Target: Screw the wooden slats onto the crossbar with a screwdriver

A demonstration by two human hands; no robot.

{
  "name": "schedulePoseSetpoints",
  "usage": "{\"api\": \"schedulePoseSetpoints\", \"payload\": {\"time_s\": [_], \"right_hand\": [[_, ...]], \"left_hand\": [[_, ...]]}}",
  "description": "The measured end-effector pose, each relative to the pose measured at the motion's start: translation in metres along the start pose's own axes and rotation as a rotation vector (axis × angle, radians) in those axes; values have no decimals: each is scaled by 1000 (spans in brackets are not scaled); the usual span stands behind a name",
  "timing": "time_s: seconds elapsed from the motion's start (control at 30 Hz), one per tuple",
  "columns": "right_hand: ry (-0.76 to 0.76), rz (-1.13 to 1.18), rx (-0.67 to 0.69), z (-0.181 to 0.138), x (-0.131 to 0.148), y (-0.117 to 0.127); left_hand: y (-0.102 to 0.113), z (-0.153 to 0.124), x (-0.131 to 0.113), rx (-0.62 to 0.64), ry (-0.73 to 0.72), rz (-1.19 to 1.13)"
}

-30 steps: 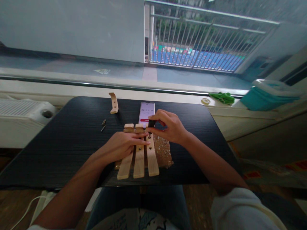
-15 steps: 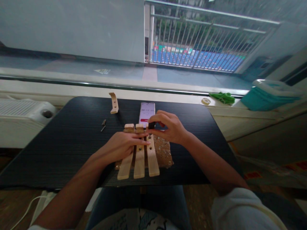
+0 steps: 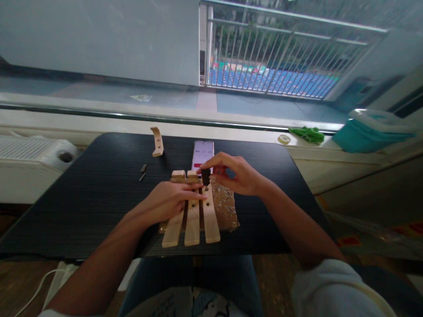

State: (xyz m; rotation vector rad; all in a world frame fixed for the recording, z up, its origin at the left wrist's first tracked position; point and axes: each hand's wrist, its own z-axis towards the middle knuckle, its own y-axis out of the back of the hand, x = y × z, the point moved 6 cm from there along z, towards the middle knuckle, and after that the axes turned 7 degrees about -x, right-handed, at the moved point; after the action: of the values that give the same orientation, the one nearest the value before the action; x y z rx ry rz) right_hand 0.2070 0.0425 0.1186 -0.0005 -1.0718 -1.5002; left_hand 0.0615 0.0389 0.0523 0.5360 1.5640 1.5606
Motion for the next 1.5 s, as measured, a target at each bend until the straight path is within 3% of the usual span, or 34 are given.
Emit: {"api": "schedulePoseSetpoints", "payload": {"time_s": [0.8, 1.23, 1.5], "right_hand": [[156, 19, -113, 2, 3, 2], [118, -119, -192, 0, 1, 0], [168, -52, -160, 2, 5, 0]], "left_hand": [[0, 1, -1, 36, 24, 26], [1, 1, 0, 31, 36, 17], [2, 0, -1, -2, 24, -23]]}}
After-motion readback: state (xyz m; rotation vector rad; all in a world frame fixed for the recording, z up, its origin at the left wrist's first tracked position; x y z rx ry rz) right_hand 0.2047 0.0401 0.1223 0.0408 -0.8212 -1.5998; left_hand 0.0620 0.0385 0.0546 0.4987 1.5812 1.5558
